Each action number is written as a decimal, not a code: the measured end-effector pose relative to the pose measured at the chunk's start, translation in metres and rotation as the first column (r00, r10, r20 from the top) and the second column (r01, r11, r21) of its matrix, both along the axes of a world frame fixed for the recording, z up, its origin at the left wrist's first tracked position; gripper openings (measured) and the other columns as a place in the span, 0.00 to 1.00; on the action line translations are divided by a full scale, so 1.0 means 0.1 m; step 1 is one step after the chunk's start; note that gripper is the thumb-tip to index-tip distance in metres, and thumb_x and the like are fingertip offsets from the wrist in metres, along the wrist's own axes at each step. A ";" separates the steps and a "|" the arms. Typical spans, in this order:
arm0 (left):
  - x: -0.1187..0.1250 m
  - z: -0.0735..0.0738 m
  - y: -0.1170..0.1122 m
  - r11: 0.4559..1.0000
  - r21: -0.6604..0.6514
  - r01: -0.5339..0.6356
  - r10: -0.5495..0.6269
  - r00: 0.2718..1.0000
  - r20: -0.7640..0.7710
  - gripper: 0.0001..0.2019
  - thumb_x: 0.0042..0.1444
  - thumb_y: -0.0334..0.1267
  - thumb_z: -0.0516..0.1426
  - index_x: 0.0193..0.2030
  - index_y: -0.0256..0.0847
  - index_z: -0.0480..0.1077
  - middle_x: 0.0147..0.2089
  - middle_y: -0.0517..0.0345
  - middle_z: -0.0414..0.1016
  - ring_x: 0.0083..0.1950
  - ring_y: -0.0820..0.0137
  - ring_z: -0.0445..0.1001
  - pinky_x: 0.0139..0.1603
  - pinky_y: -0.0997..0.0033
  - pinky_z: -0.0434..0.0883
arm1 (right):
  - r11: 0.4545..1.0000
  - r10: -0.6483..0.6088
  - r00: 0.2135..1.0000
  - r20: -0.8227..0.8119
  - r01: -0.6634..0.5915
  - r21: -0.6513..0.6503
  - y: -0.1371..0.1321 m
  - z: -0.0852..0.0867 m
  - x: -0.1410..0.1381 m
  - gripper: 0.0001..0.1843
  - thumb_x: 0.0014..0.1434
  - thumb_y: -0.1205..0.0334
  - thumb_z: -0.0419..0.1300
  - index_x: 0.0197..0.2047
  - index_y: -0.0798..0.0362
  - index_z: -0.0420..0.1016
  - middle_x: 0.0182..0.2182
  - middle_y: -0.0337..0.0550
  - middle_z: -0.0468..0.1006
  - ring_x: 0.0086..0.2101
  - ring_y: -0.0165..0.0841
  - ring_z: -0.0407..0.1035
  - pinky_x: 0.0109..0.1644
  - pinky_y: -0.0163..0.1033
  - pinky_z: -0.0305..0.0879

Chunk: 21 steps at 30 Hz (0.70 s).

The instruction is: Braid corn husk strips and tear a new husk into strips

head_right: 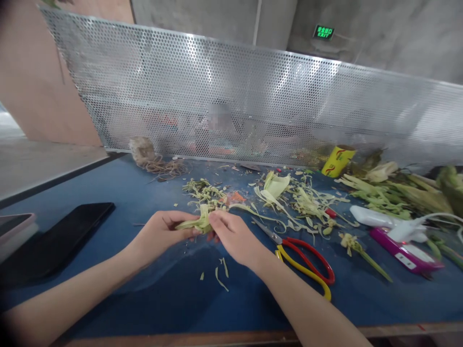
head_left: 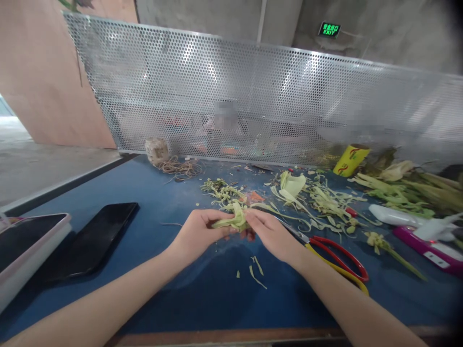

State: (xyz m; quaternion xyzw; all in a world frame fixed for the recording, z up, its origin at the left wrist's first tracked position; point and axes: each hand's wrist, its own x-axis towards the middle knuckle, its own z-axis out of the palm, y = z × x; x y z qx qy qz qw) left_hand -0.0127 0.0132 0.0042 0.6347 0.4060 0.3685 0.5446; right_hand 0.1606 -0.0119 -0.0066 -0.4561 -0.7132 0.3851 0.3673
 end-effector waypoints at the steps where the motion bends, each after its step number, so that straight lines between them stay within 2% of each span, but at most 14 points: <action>1: 0.00 0.00 0.00 1.000 0.000 0.000 0.000 1.000 -0.009 0.09 0.37 0.34 0.63 0.29 0.36 0.76 0.24 0.59 0.76 0.23 0.76 0.68 0.28 0.76 0.68 | 1.000 -0.003 1.000 -0.004 0.003 0.016 -0.01 0.01 -0.01 0.18 0.62 0.51 0.41 0.30 0.52 0.64 0.22 0.37 0.65 0.24 0.27 0.61 0.30 0.34 0.58; 4: 0.01 0.01 0.00 1.000 -0.021 -0.011 0.011 1.000 -0.028 0.10 0.36 0.33 0.63 0.30 0.36 0.76 0.25 0.58 0.76 0.24 0.75 0.68 0.28 0.75 0.68 | 0.998 -0.040 0.998 -0.038 0.042 0.036 -0.02 0.03 -0.04 0.15 0.60 0.53 0.46 0.29 0.52 0.63 0.20 0.34 0.62 0.22 0.25 0.58 0.28 0.33 0.55; 8: 0.03 0.03 0.00 0.996 -0.064 -0.070 0.071 0.997 0.015 0.11 0.34 0.31 0.64 0.29 0.36 0.75 0.23 0.60 0.76 0.23 0.75 0.69 0.28 0.75 0.68 | 0.998 -0.055 0.990 -0.133 0.055 -0.005 0.01 0.01 -0.05 0.16 0.60 0.51 0.46 0.28 0.53 0.63 0.18 0.34 0.61 0.21 0.25 0.58 0.26 0.32 0.57; 14: 0.05 0.05 -0.03 0.995 -0.083 -0.052 0.060 0.993 0.101 0.07 0.35 0.31 0.64 0.26 0.36 0.74 0.23 0.61 0.75 0.21 0.77 0.66 0.26 0.77 0.66 | 0.994 -0.110 0.984 -0.143 0.109 -0.018 0.00 0.02 -0.08 0.16 0.60 0.53 0.46 0.25 0.53 0.61 0.18 0.34 0.62 0.21 0.26 0.60 0.27 0.32 0.59; 18: 0.03 0.03 -0.02 0.994 -0.104 -0.023 0.037 0.990 0.134 0.09 0.36 0.32 0.64 0.28 0.35 0.74 0.24 0.60 0.75 0.23 0.78 0.67 0.27 0.77 0.65 | 0.992 -0.118 0.987 -0.112 0.121 0.022 -0.03 0.03 -0.07 0.12 0.60 0.59 0.46 0.29 0.53 0.64 0.21 0.36 0.67 0.23 0.26 0.62 0.29 0.32 0.60; 21: 0.03 0.01 -0.01 0.992 -0.121 -0.024 0.043 0.987 0.156 0.11 0.36 0.32 0.64 0.30 0.34 0.72 0.24 0.60 0.75 0.24 0.77 0.67 0.28 0.77 0.66 | 0.982 -0.139 0.987 -0.076 0.148 0.121 -0.04 0.02 -0.06 0.07 0.57 0.63 0.49 0.35 0.52 0.68 0.27 0.39 0.71 0.27 0.27 0.66 0.32 0.33 0.62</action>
